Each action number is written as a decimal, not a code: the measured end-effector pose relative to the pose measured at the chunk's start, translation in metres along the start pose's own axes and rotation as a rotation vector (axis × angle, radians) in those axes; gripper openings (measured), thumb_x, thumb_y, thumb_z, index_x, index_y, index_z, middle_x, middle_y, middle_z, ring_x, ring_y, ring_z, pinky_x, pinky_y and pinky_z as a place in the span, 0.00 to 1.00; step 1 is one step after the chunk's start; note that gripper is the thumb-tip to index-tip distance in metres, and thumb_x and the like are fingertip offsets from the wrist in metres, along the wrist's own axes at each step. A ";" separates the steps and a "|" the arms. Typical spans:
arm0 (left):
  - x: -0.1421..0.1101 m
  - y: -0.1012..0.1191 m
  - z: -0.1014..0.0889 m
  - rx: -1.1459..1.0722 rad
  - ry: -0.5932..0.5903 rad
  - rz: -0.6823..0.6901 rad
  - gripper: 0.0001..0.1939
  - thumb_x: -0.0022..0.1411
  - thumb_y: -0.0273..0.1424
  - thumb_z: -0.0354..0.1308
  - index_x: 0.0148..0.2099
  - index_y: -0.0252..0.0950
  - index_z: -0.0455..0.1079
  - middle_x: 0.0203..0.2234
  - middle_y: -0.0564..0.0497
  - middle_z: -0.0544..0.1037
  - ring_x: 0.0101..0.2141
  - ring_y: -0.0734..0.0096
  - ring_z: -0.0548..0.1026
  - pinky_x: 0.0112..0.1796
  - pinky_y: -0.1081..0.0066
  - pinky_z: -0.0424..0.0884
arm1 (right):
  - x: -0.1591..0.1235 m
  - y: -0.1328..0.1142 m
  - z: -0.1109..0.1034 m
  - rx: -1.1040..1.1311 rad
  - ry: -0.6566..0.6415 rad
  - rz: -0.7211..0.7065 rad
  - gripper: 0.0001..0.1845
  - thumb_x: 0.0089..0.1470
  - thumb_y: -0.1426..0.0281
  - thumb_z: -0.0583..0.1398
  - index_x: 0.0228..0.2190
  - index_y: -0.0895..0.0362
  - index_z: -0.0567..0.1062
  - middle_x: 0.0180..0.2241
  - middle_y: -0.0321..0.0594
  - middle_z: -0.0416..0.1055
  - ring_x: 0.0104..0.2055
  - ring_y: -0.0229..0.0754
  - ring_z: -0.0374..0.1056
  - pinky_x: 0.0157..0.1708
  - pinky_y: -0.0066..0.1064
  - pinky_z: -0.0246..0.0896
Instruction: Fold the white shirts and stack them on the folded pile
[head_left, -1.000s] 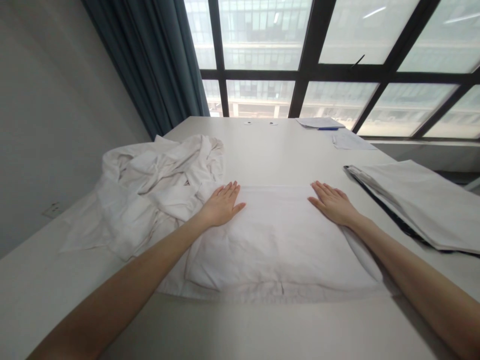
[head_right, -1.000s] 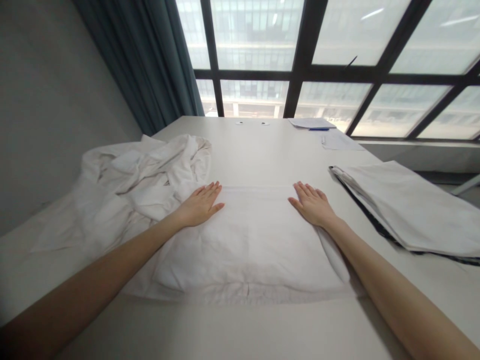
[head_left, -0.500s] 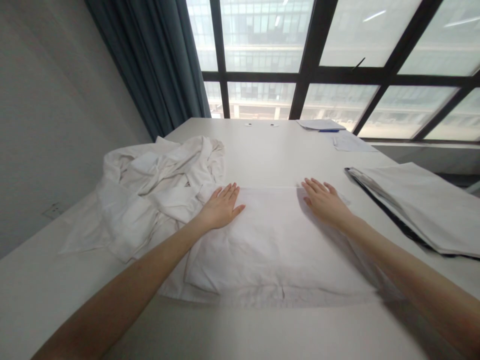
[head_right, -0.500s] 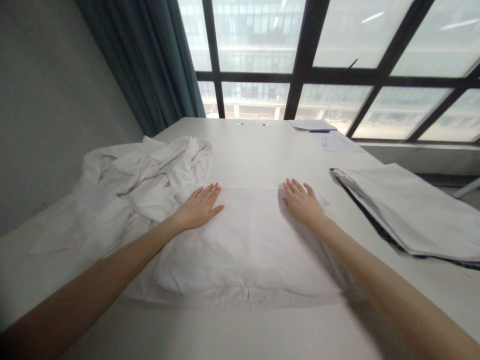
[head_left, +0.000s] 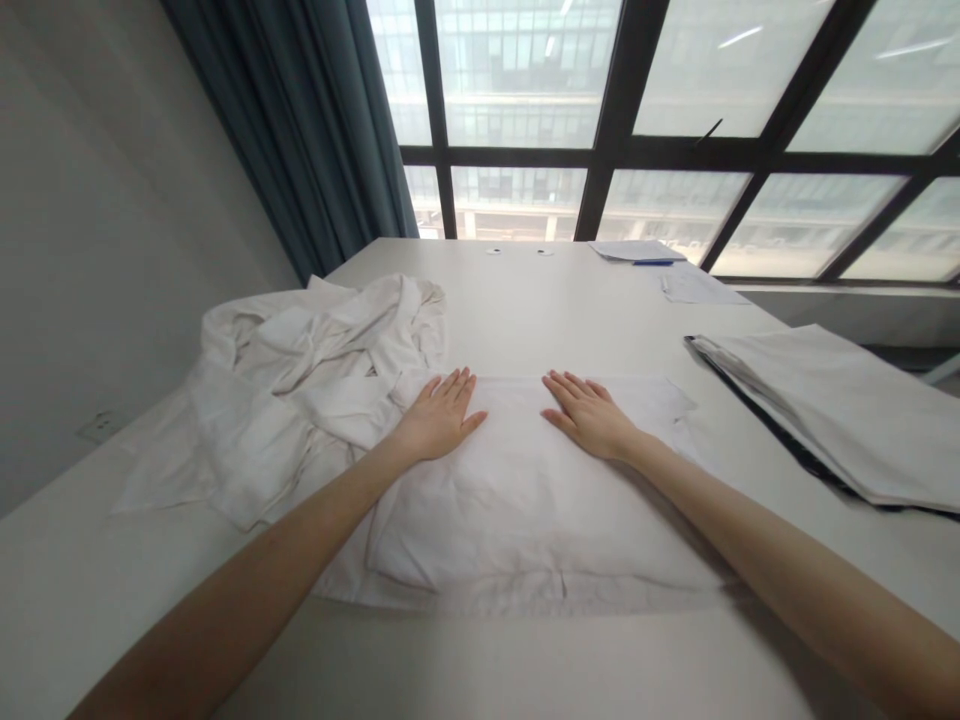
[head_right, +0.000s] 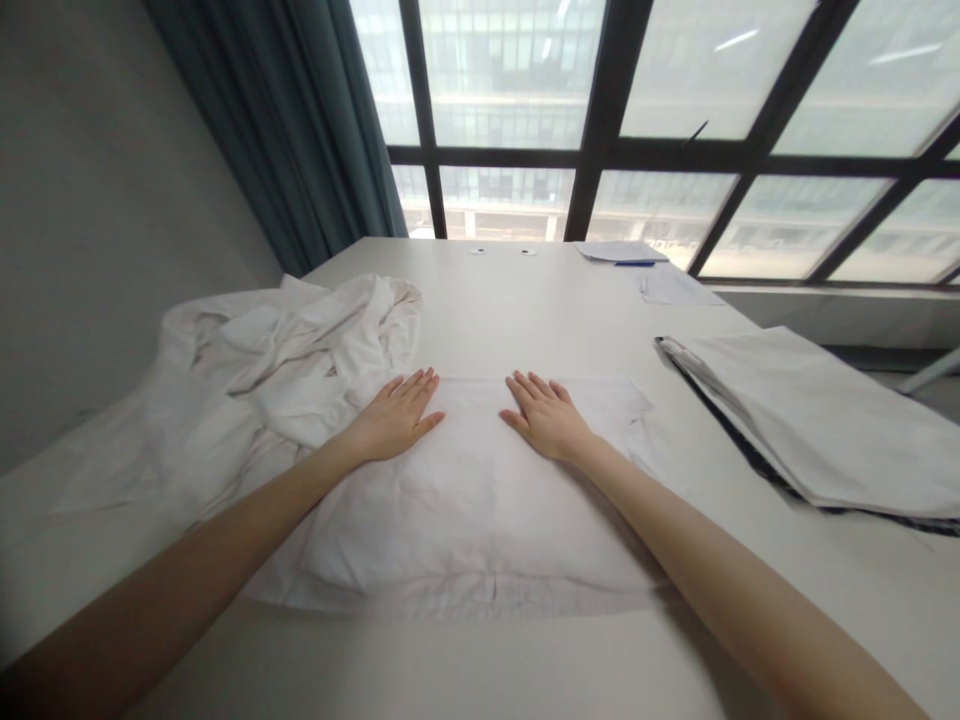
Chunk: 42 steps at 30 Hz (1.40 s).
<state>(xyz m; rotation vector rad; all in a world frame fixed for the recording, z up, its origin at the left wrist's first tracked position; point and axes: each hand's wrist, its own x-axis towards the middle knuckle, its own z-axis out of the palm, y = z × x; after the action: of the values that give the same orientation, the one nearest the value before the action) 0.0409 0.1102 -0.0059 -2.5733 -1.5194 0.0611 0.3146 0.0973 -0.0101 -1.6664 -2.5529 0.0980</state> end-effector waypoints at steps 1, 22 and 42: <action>0.000 0.000 0.000 -0.005 0.000 0.004 0.34 0.73 0.43 0.37 0.70 0.23 0.49 0.68 0.36 0.50 0.68 0.58 0.49 0.65 0.57 0.46 | -0.003 0.004 -0.001 -0.007 -0.003 0.017 0.37 0.66 0.50 0.39 0.68 0.56 0.51 0.70 0.46 0.45 0.71 0.50 0.41 0.66 0.50 0.42; -0.002 -0.003 0.003 -0.021 0.023 0.030 0.34 0.73 0.44 0.35 0.70 0.26 0.49 0.68 0.38 0.51 0.68 0.60 0.48 0.65 0.58 0.45 | -0.069 0.079 0.007 -0.140 0.093 0.200 0.33 0.65 0.52 0.40 0.67 0.46 0.52 0.69 0.38 0.49 0.69 0.50 0.47 0.64 0.53 0.46; -0.050 0.071 -0.025 -0.162 -0.027 0.316 0.29 0.73 0.44 0.38 0.68 0.32 0.54 0.68 0.41 0.54 0.68 0.59 0.50 0.63 0.54 0.52 | -0.081 -0.011 -0.008 0.122 0.125 -0.089 0.29 0.65 0.59 0.48 0.63 0.55 0.60 0.63 0.47 0.62 0.65 0.48 0.57 0.64 0.49 0.49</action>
<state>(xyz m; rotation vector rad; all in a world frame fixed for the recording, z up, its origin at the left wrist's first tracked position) 0.0807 0.0301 0.0060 -2.9303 -1.1554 0.0087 0.3378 0.0183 -0.0041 -1.4665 -2.4707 0.1367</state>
